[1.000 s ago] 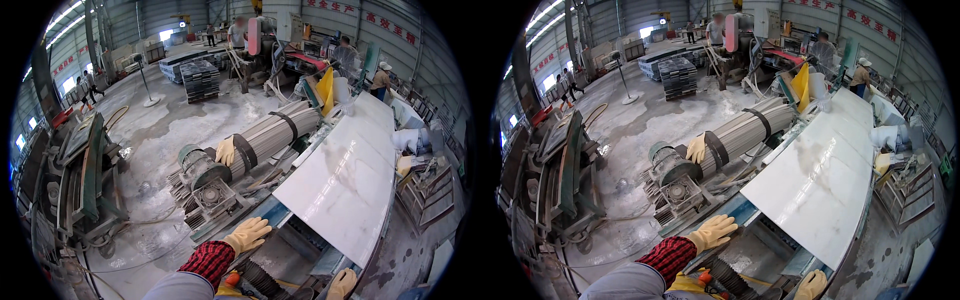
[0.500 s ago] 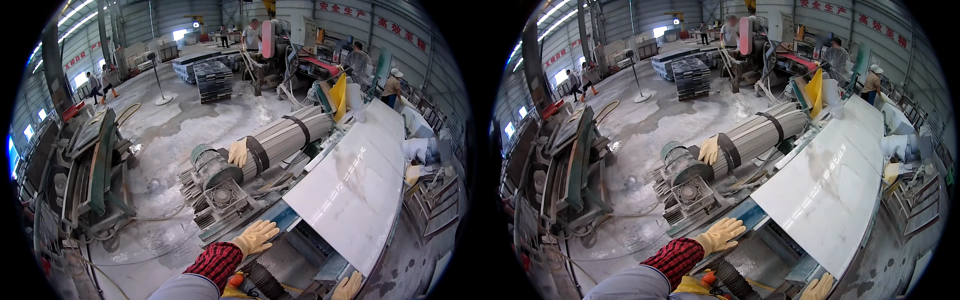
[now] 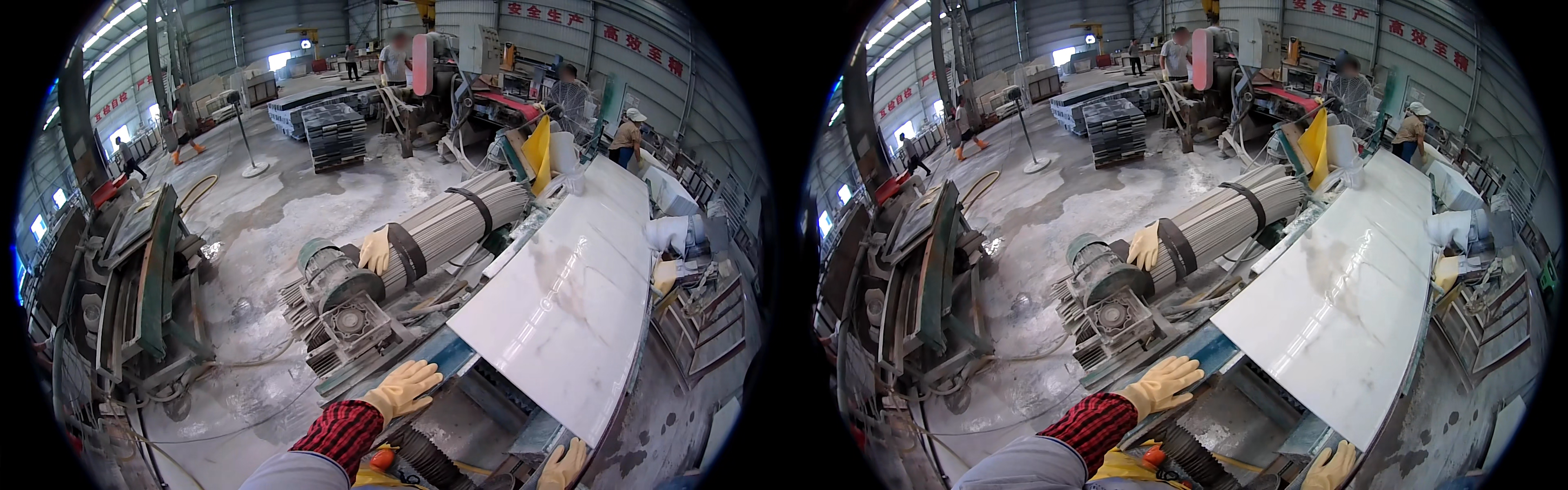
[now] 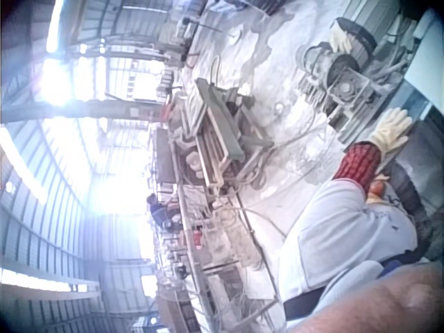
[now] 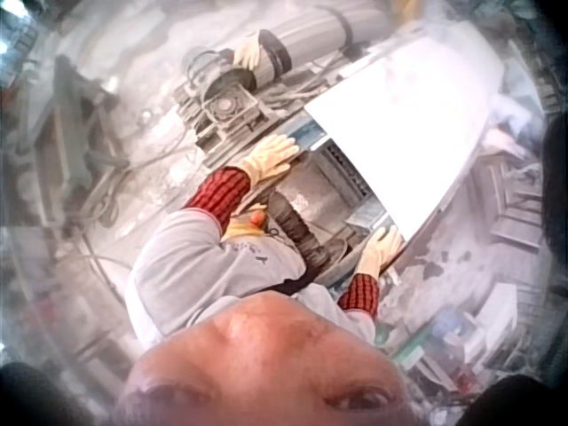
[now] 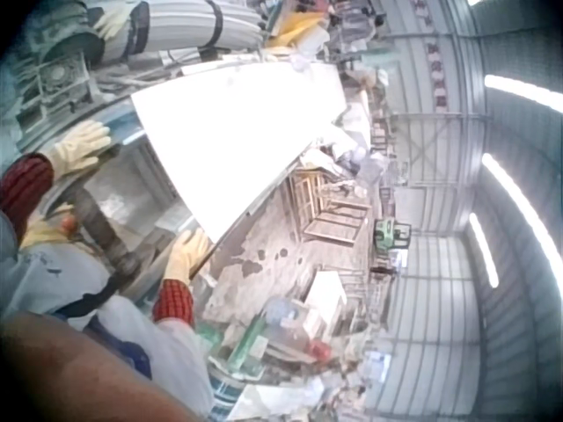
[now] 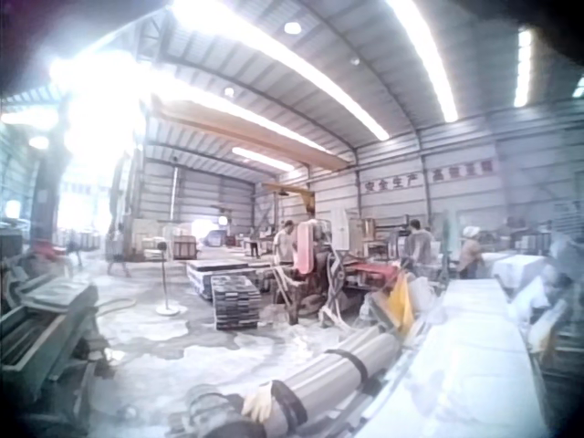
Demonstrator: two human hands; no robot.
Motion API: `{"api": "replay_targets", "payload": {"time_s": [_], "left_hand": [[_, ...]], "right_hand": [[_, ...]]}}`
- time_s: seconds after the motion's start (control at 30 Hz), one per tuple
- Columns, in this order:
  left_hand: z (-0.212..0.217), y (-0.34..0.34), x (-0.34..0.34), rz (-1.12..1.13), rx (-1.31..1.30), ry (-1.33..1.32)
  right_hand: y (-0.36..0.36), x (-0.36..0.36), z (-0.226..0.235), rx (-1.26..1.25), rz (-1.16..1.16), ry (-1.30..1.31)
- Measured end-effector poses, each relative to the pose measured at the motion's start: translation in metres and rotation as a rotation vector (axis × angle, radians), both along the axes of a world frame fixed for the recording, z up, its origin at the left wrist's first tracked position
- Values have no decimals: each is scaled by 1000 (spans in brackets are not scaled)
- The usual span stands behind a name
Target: The person handles large white rectangular tiles on a conveyor belt in a factory setting. They guide the tiles through the machinery, lift them off the belt, and place them onto a stack. The person wears gloves and uses both hands to manage the heavy slabs.
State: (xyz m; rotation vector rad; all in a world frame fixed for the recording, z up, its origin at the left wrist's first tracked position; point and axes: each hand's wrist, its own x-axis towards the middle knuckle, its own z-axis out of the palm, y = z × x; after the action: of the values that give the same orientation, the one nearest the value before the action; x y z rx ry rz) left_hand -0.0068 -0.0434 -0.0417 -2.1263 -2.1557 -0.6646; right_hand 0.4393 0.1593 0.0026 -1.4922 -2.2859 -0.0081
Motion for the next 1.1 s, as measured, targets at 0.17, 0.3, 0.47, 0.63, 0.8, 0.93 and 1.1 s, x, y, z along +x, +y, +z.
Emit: {"api": "replay_targets", "payload": {"time_s": [0.17,0.3,0.47,0.63,0.8,0.93,1.1], "left_hand": [[-1,-2,0,6,-9,1],[-2,-4,0,5,-10,-5],[-5,-6,0,7,15,-10],[-4,-7,1,9,27,-21],[0,-9,2,3,44,-34],[2,-15,3,11,55,-36],[4,-23,2,13,90,-40]], "right_hand": [[-1,1,-2,-17,-14,-3],[-7,0,4,-3,-8,-6],[-10,-1,7,6,-1,3],[-12,-1,6,-6,-9,15],[-10,4,-1,-36,-10,7],[4,18,-50,134,35,82],[-15,2,-7,-10,19,7]]}}
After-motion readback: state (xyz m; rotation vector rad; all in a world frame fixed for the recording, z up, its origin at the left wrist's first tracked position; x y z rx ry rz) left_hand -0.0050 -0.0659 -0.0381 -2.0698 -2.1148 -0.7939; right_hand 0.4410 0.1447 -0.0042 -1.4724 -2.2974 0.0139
